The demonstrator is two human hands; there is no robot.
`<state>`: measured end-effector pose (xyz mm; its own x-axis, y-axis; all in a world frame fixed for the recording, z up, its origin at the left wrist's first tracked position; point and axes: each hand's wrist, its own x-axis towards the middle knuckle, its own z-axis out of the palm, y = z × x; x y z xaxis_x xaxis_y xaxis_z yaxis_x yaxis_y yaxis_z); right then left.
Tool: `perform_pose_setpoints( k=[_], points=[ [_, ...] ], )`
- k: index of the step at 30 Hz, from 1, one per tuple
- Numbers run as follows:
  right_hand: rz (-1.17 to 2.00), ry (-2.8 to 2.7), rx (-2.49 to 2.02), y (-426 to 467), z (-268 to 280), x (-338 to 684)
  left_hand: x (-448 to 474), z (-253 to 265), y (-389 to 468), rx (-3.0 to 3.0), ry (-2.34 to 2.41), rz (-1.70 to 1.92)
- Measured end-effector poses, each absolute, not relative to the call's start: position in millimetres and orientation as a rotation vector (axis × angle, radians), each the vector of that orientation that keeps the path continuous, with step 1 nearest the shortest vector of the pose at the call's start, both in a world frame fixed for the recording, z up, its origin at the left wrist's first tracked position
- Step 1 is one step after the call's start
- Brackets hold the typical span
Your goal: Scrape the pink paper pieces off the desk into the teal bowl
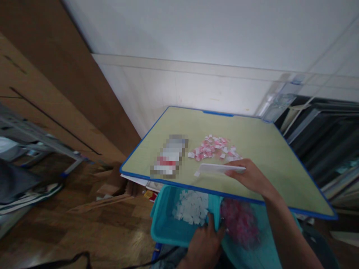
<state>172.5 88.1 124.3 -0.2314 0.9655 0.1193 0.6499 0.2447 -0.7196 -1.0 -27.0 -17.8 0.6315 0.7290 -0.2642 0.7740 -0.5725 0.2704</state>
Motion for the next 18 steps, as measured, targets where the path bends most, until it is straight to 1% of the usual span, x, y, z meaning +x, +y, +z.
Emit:
perform_pose_setpoints(
  k=[6, 10, 14, 18],
  points=[
    [0.724, -1.889, -1.507, 86.0, 125.9, 172.9, -0.9, -15.8, -26.6, 2.491, 1.196, -0.178],
    [0.828, -1.858, -1.537, 88.1, 120.2, 169.0, -0.8, -16.3, -27.7, 2.484, 1.200, -0.188],
    [0.917, -1.970, -1.458, 86.3, 119.0, 166.4, -0.7, -15.9, -28.9, 2.484, 1.216, -0.192],
    [0.914, -1.980, -1.433, 84.2, 120.9, 168.5, -0.4, -14.9, -28.6, 2.491, 1.215, -0.176]
  ],
)
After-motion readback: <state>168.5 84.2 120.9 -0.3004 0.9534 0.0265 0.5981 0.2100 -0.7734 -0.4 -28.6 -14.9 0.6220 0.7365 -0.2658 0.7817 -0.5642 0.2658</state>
